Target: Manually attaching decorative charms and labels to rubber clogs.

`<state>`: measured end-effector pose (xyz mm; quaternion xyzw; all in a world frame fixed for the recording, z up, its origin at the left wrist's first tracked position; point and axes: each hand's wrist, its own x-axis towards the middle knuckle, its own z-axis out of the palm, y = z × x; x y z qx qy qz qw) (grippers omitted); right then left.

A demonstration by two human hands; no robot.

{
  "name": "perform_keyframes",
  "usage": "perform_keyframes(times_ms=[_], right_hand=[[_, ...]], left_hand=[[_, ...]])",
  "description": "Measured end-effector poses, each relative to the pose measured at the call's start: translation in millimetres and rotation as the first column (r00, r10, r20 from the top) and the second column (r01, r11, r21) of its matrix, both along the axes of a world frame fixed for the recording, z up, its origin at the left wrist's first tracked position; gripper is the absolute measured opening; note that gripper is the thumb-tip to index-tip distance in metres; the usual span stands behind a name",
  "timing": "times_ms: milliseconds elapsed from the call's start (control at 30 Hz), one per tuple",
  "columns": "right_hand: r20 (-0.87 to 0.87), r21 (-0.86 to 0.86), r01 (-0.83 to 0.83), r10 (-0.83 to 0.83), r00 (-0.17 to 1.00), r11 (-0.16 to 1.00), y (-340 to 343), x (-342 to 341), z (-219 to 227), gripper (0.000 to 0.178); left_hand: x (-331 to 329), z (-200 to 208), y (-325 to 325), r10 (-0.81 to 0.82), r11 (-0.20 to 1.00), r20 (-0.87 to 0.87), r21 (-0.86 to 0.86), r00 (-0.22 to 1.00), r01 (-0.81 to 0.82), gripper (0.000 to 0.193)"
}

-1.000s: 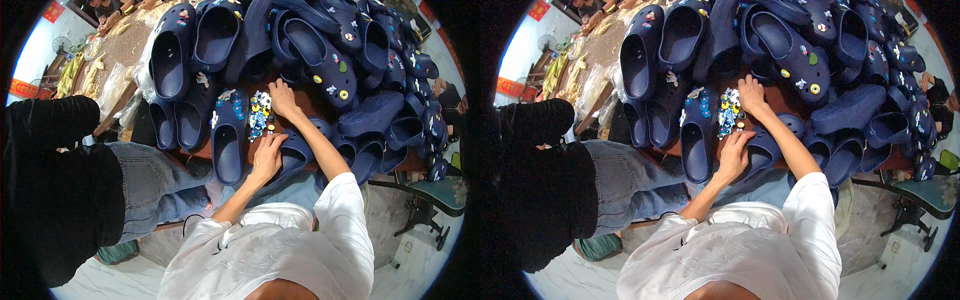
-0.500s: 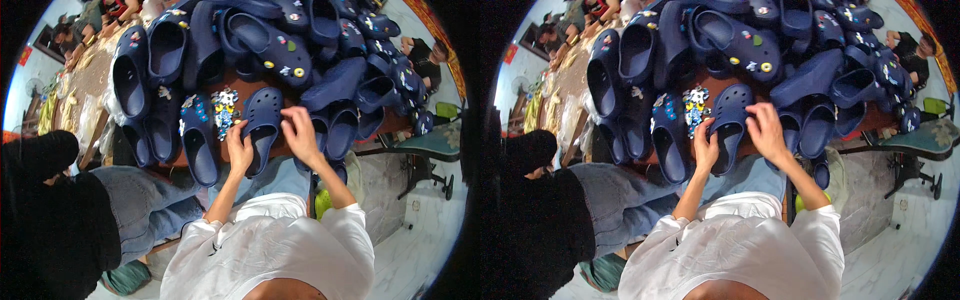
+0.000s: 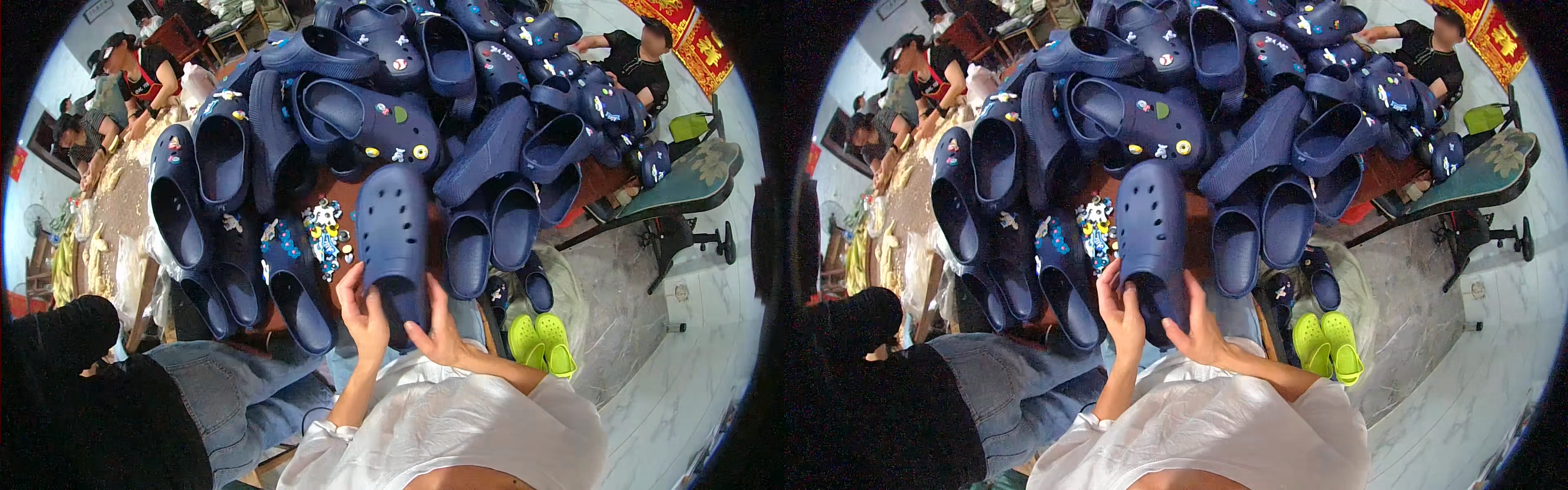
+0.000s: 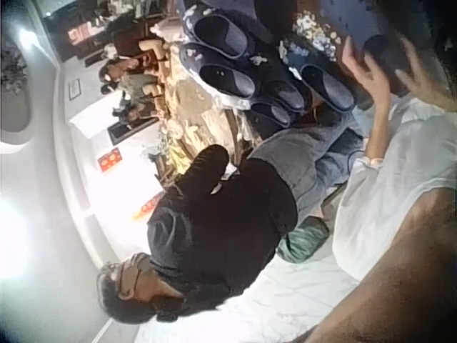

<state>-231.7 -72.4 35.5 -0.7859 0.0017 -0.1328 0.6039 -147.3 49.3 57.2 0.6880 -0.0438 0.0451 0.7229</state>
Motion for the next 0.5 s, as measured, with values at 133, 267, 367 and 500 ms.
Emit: perform_keyframes(times_ms=[133,267,367,500], right_hand=[[-0.049,0.033,0.222,-0.220,0.974,0.975,-32.9,4.6,5.6,0.080],[0.107,0.201,0.448,-0.474,0.874,0.871,-94.8,49.9,45.2,0.067],[0.109,0.437,0.457,-0.550,0.828,0.774,-144.8,87.0,69.3,0.061],[0.209,0.242,0.515,-0.563,0.800,0.822,-216.2,143.1,63.3,0.061]], left_hand=[[7.0,42.5,-0.4,-0.298,0.954,0.173,0.009,0.939,0.301,0.056],[15.6,39.8,15.3,-0.268,0.955,0.225,0.189,0.937,0.227,0.041],[14.4,3.5,35.5,-0.069,0.996,0.069,0.061,0.995,0.065,0.025],[9.1,-33.4,71.1,0.185,0.983,-0.054,-0.011,0.981,-0.186,0.019]])
